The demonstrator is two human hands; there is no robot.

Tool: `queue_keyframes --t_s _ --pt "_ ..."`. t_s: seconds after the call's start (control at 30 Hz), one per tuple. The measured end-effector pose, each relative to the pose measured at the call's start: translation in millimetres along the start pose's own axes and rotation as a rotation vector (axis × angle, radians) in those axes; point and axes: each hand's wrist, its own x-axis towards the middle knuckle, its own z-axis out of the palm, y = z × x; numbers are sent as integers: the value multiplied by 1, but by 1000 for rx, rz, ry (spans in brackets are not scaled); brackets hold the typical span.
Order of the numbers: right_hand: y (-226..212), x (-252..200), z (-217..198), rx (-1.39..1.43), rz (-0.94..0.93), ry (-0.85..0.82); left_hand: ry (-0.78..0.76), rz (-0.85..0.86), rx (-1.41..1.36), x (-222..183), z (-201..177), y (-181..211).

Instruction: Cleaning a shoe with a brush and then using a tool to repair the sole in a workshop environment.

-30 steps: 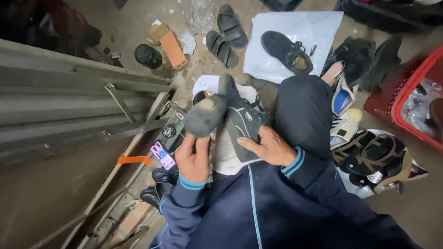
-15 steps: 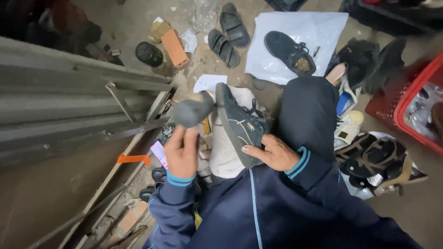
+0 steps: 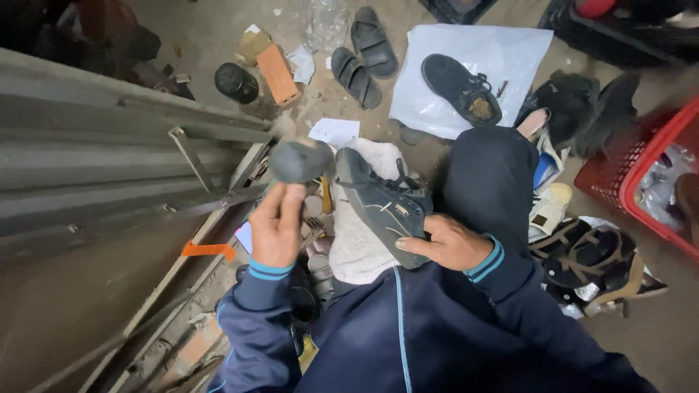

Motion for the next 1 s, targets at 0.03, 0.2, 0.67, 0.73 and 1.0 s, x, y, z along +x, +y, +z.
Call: queue_keyframes --t_s 0.03,0.2,0.67,0.73,1.0 --pt "4 -3 1 -12 23 -20 44 31 -73 0 0 -2" --pt "-13 3 1 -32 38 -82 -74 28 -23 13 -4 -3" --pt "-135 21 9 61 -55 -18 4 166 68 -8 2 11" --pt "-135 26 10 47 -69 -18 21 183 63 -12 0 11" --pt "-35 72 10 40 57 172 122 322 31 -13 24 25"
